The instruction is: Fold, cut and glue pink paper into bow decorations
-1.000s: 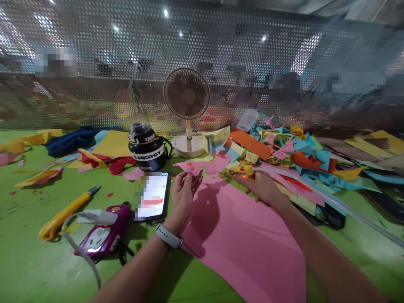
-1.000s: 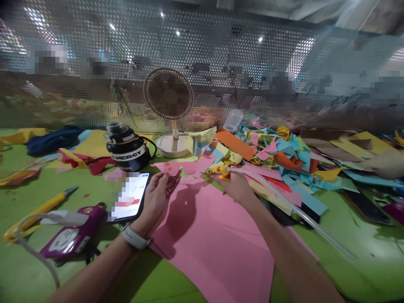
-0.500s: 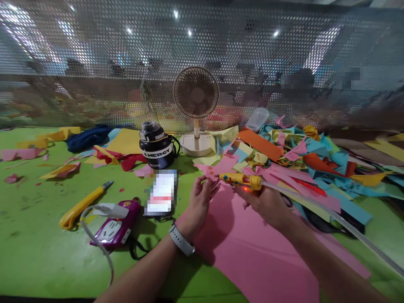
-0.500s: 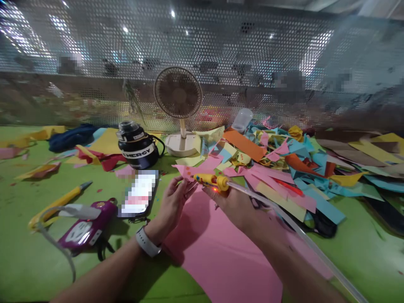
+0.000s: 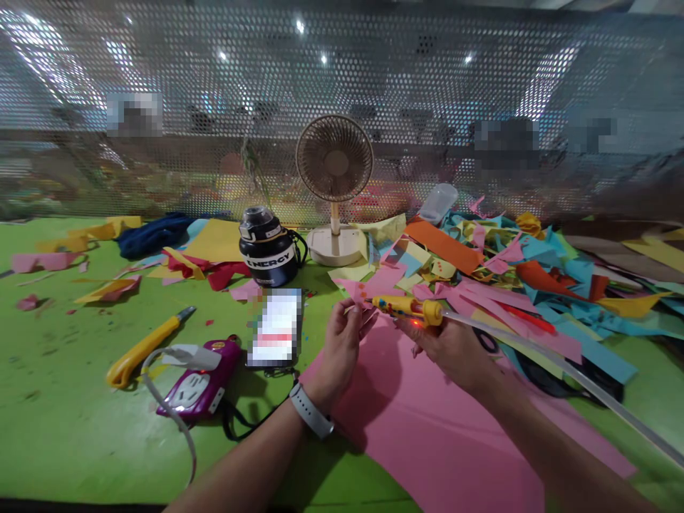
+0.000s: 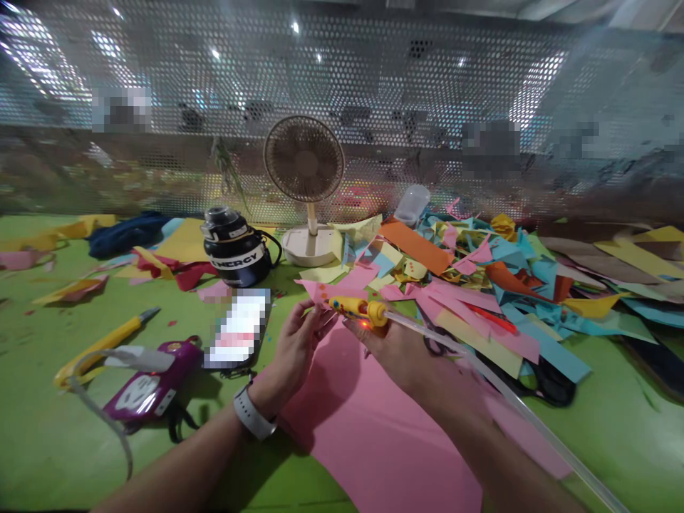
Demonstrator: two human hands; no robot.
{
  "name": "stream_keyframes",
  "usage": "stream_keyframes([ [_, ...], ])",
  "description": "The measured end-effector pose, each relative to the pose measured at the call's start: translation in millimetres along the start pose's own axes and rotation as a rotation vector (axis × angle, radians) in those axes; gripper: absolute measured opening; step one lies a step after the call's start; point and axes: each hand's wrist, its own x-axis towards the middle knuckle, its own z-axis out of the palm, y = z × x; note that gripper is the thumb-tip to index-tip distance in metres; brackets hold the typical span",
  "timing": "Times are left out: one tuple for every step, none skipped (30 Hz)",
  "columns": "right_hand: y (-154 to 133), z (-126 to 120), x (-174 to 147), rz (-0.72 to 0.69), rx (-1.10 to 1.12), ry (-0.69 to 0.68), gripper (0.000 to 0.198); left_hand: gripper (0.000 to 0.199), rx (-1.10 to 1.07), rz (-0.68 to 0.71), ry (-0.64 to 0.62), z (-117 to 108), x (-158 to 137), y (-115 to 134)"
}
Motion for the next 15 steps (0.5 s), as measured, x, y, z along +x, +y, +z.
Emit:
stream_keyframes([
  [0.2,0.0,-0.1,0.000,0.011,-0.013,0.042,0.031,0.000,0.001,-0.001,0.2,-0.1,0.3],
  [0.4,0.0,-0.2,-0.002,0.026,-0.035,0.042,0.031,0.000,0.002,-0.001,0.3,-0.1,0.5],
  [0.8,0.2,-0.3,-0.005,0.043,-0.059,0.042,0.031,0.000,0.005,0.000,0.2,0.1,0.6],
  [1.1,0.4,-0.4,-0.004,0.059,-0.061,0.042,0.032,0.000,0.007,0.001,0.0,0.2,0.7],
  [1.5,0.7,-0.4,-0.002,0.077,-0.059,0.042,0.032,-0.003,0.010,0.001,-0.2,0.5,0.6],
  [1.9,1.1,-0.4,-0.001,0.095,-0.053,0.042,0.032,-0.007,0.013,-0.001,-0.4,0.7,0.4],
  [2.3,1.5,-0.5,0.000,0.113,-0.047,0.042,0.032,-0.011,0.016,-0.004,-0.6,0.9,0.2],
  [2.6,2.0,-0.5,0.004,0.126,-0.043,0.041,0.031,-0.015,0.019,-0.005,-0.7,1.1,0.0],
  [2.8,2.5,-0.5,0.010,0.133,-0.044,0.042,0.031,-0.018,0.020,-0.005,-0.7,1.2,-0.2],
  [2.9,2.9,-0.5,0.017,0.136,-0.050,0.042,0.031,-0.019,0.021,-0.005,-0.5,1.3,-0.3],
  [2.9,3.3,-0.6,0.025,0.139,-0.059,0.043,0.032,-0.019,0.021,-0.004,-0.2,1.3,-0.4],
  [2.8,3.5,-0.8,0.032,0.144,-0.066,0.043,0.032,-0.020,0.019,-0.002,0.2,1.3,-0.3],
  [2.6,3.7,-1.1,0.036,0.151,-0.069,0.043,0.033,-0.021,0.017,0.001,0.6,1.3,-0.2],
  [2.4,3.8,-1.3,0.038,0.161,-0.071,0.043,0.034,-0.024,0.014,0.003,1.1,1.2,0.0],
  [2.3,4.0,-1.6,0.037,0.171,-0.068,0.042,0.034,-0.026,0.012,0.005,1.5,1.1,0.3],
])
